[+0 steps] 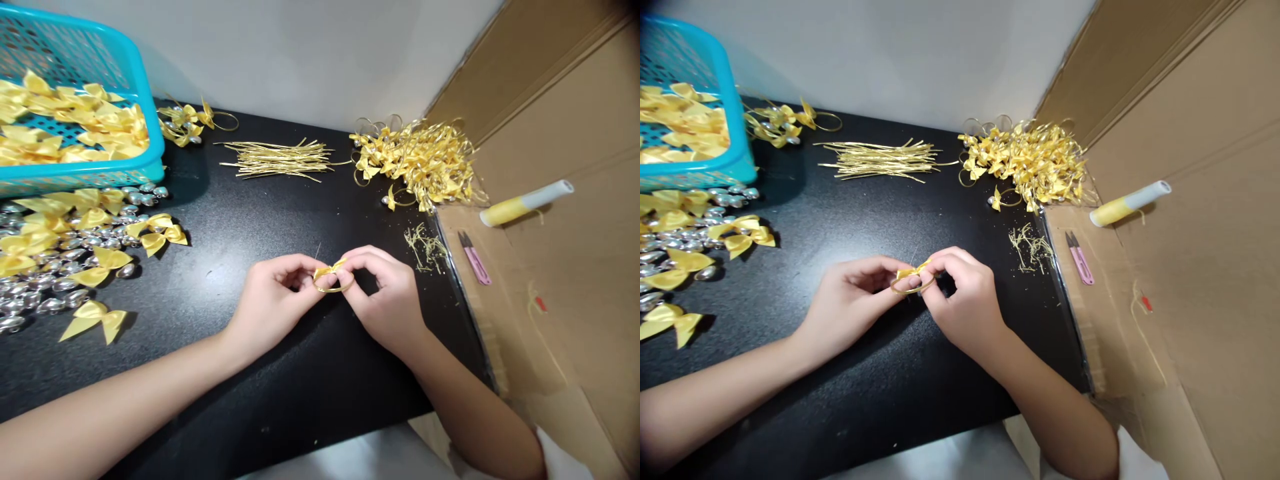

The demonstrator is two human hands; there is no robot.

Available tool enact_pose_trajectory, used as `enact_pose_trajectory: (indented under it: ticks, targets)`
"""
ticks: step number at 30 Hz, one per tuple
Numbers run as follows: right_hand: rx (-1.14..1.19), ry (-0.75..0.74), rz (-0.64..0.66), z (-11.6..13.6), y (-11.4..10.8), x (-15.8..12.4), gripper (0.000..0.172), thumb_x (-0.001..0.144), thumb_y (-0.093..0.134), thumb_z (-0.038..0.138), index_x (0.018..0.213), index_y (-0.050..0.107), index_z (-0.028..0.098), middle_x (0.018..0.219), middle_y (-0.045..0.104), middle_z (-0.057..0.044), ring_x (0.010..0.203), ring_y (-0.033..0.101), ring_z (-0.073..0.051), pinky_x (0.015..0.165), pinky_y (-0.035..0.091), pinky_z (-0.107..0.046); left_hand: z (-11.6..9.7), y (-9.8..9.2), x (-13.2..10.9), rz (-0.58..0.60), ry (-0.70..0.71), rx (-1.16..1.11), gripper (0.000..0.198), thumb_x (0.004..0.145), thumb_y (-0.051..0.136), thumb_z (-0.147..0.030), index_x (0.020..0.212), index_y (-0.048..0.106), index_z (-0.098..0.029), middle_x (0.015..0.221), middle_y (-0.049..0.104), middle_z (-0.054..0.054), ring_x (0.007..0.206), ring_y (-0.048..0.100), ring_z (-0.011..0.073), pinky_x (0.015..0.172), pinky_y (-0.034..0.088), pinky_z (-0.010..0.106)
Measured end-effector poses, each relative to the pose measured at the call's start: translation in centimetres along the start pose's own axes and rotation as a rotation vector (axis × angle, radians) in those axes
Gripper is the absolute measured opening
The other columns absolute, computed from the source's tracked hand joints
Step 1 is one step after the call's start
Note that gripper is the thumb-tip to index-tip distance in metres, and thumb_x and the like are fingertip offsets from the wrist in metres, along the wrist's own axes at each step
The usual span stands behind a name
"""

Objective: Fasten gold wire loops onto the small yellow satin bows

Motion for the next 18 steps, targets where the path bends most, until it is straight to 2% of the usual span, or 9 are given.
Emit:
enact_pose_trajectory:
  ticks: [8, 10, 12, 14, 16, 18]
  targets:
    - [-0.041, -0.053, -0.029, 0.2, 0.3, -0.2, 0.014, 0.085, 0.057, 0.012, 0.075, 0.062, 0.02, 0.08, 0.069, -0.004, 0.079, 0.067, -0.015, 0.074, 0.054, -0.03, 0.2, -0.1, 0.2, -0.004, -0.04, -0.079, 0.019, 0.074, 0.077, -0.034, 0.079, 0.076, -0.016, 0.074, 0.076, 0.003, 0.063, 0.064, 0.0143, 0.059, 0.048, 0.023]
    - [-0.092, -0.075, -0.089, 0.6, -0.2, -0.3, 0.012, 0.084, 0.059, 0.013, 0.075, 0.061, 0.021, 0.081, 0.068, -0.005, 0.08, 0.065, -0.017, 0.074, 0.053, -0.032, 0.2, -0.3, 0.2, -0.01, -0.043, -0.093, 0.019, 0.073, 0.077, -0.034, 0.078, 0.076, -0.016, 0.075, 0.076, 0.004, 0.065, 0.066, 0.0152, 0.06, 0.049, 0.023]
    - [-0.19, -0.109, -0.165, 1.3, -0.9, -0.6, 0.015, 0.081, 0.064, 0.017, 0.067, 0.059, 0.021, 0.076, 0.066, -0.004, 0.076, 0.061, -0.017, 0.071, 0.049, -0.033, 0.1, -0.5, 0.3, -0.027, -0.037, -0.102, 0.019, 0.073, 0.077, -0.034, 0.077, 0.075, -0.015, 0.076, 0.077, 0.005, 0.066, 0.066, 0.0159, 0.061, 0.05, 0.024]
    - [-0.286, -0.177, -0.163, 2.3, -0.9, -0.8, 0.022, 0.079, 0.069, 0.022, 0.06, 0.059, 0.022, 0.064, 0.061, -0.001, 0.065, 0.055, -0.015, 0.068, 0.042, -0.033, 0.1, -0.7, 0.3, -0.046, -0.033, -0.092, 0.019, 0.073, 0.076, -0.034, 0.076, 0.074, -0.015, 0.074, 0.076, 0.005, 0.065, 0.066, 0.0158, 0.06, 0.05, 0.024]
    - [-0.353, -0.241, -0.097, 2.9, -0.2, -1.1, 0.014, 0.081, 0.068, 0.026, 0.067, 0.067, 0.024, 0.058, 0.06, 0.002, 0.059, 0.05, -0.012, 0.068, 0.036, -0.033, 0.2, -0.8, 0.3, -0.056, -0.025, -0.061, 0.019, 0.074, 0.074, -0.033, 0.076, 0.074, -0.014, 0.071, 0.075, 0.004, 0.062, 0.064, 0.015, 0.058, 0.049, 0.023]
    - [-0.41, -0.255, -0.066, 3.0, 0.3, -1.2, 0.008, 0.085, 0.065, 0.026, 0.084, 0.073, 0.025, 0.058, 0.06, 0.004, 0.057, 0.049, -0.011, 0.07, 0.032, -0.034, 0.2, -0.8, 0.3, -0.057, -0.006, -0.028, 0.017, 0.075, 0.072, -0.031, 0.076, 0.074, -0.014, 0.07, 0.074, 0.003, 0.061, 0.064, 0.0145, 0.058, 0.048, 0.023]
Point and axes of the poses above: each hand's wrist, its own x-axis towards the middle knuckle, its own y-axis out of the palm, z = x × y, the point moved 9 cm from there along x, towards the middle knuckle
